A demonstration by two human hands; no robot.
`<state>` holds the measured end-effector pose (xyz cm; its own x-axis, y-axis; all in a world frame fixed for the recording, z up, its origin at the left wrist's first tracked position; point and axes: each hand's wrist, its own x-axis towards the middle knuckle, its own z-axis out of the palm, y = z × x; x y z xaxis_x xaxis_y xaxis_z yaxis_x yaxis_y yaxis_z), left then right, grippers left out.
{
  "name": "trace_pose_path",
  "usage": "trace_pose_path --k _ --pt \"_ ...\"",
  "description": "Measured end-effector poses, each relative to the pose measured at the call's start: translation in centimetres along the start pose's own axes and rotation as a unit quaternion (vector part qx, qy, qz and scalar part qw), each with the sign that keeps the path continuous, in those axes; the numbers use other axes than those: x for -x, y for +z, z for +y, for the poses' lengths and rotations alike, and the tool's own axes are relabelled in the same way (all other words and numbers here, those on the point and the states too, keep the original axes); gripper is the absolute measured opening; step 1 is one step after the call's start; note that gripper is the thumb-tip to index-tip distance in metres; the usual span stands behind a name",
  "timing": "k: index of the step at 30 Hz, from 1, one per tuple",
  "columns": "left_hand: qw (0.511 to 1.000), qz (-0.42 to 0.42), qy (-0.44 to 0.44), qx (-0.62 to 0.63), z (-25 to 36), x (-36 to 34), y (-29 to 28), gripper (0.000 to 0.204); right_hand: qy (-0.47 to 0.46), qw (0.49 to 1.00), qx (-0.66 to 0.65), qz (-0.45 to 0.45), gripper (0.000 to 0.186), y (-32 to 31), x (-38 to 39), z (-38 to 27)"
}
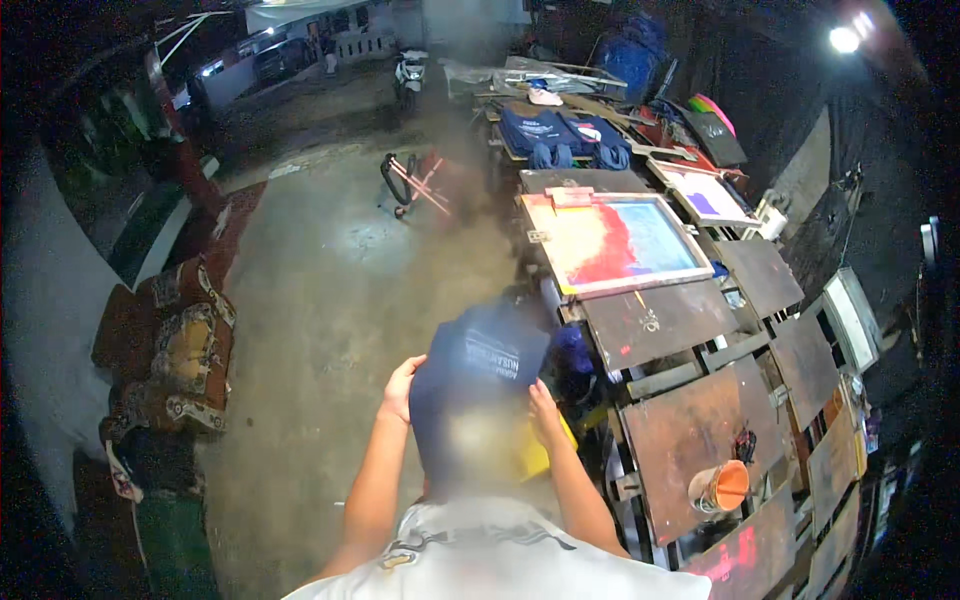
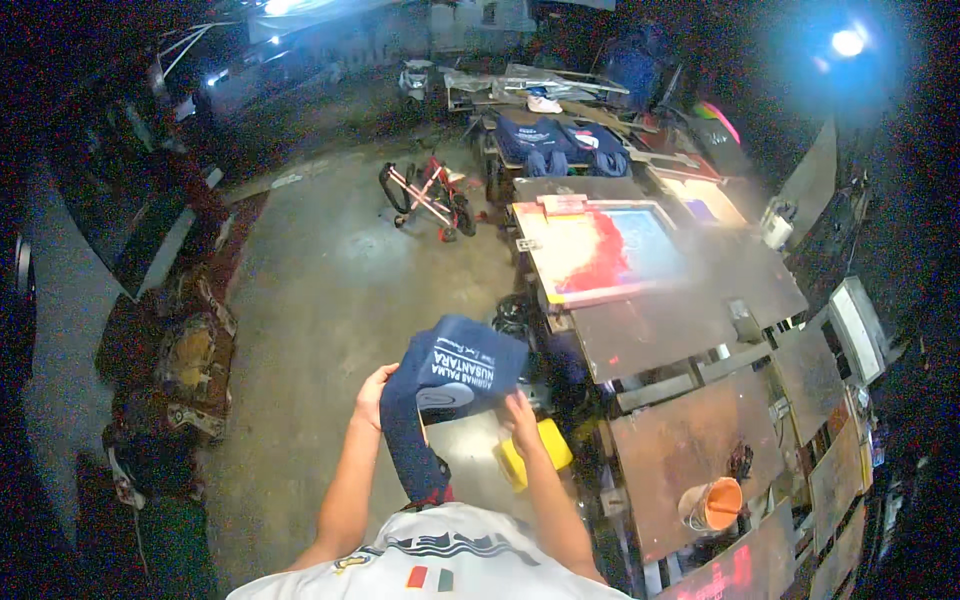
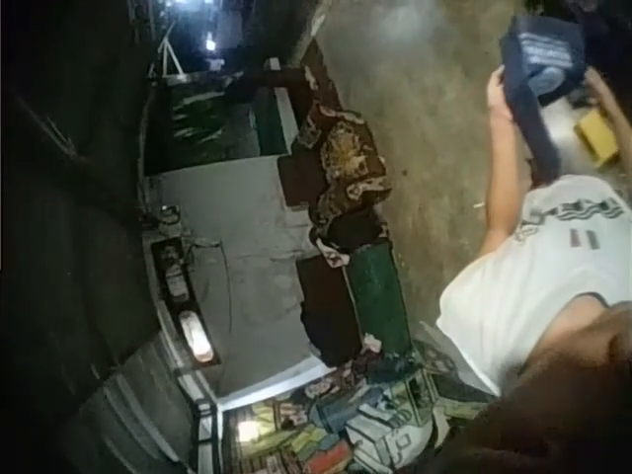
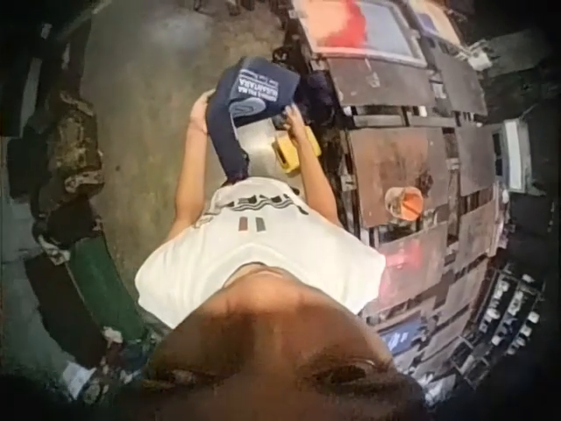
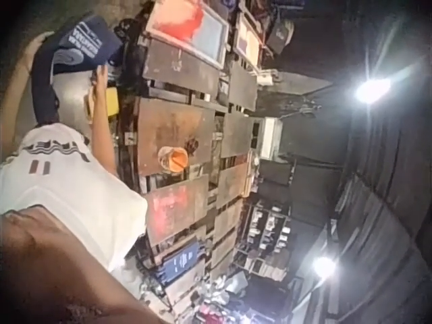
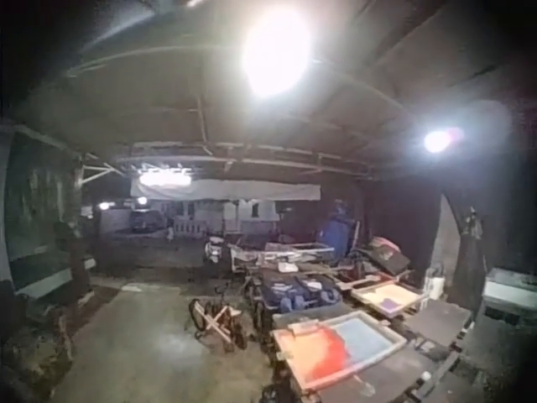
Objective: The recorder organizes printed blue tote bags on a work table and then adds orange ink to a silk screen frame using a wooden spatula.
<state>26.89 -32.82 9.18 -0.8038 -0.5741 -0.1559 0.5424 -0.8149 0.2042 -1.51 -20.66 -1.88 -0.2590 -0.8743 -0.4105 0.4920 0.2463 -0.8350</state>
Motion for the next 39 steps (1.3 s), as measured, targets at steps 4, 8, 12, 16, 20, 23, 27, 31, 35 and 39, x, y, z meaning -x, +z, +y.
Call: trace_pose_path --k 4,8,12,16,20,23,27,31,35,39 --pt "0.998 0.058 0.017 -0.026 5.7 -1.5 1.2 0.041 -0.103 0.988 -0.005 -0.117 0.061 4.2 -4.9 -1.9" --pt "0.996 0.063 0.022 -0.054 13.0 -2.3 -1.4 0.039 -0.067 0.989 0.041 -0.122 0.033 7.9 -9.4 -4.0" --pt "0.994 0.084 0.062 -0.040 19.1 -1.7 -1.8 0.040 -0.105 0.983 -0.001 -0.151 0.034 14.2 -10.7 -6.2" --pt "0.997 -0.038 0.060 -0.008 23.9 -1.8 -3.3 0.045 -0.133 0.982 0.036 -0.132 0.037 18.2 -13.9 -6.3" --pt "0.988 0.101 0.117 -0.028 27.5 -4.1 -4.4 0.046 -0.077 0.983 -0.072 -0.150 0.032 20.3 -17.1 -9.4" --pt "0.988 0.095 0.117 -0.031 31.1 -7.5 -6.0 0.047 -0.076 0.978 -0.084 -0.174 0.038 21.1 -21.0 -11.7" --pt "0.991 0.063 0.088 -0.078 34.1 -13.9 -4.4 0.057 -0.117 0.979 -0.047 -0.158 0.049 21.3 -27.0 -14.9" --pt "0.976 0.154 0.024 -0.153 36.4 -20.6 -2.3 0.081 -0.144 0.980 -0.046 -0.128 0.055 21.0 -34.4 -17.9" --pt "0.982 0.074 0.016 -0.172 39.0 -26.4 -2.0 0.092 -0.123 0.986 -0.073 -0.090 0.051 20.2 -41.3 -20.5" --pt "0.990 0.001 0.026 -0.140 41.4 -30.8 -2.6 0.094 -0.120 0.985 -0.089 -0.081 0.045 19.9 -45.6 -23.8"
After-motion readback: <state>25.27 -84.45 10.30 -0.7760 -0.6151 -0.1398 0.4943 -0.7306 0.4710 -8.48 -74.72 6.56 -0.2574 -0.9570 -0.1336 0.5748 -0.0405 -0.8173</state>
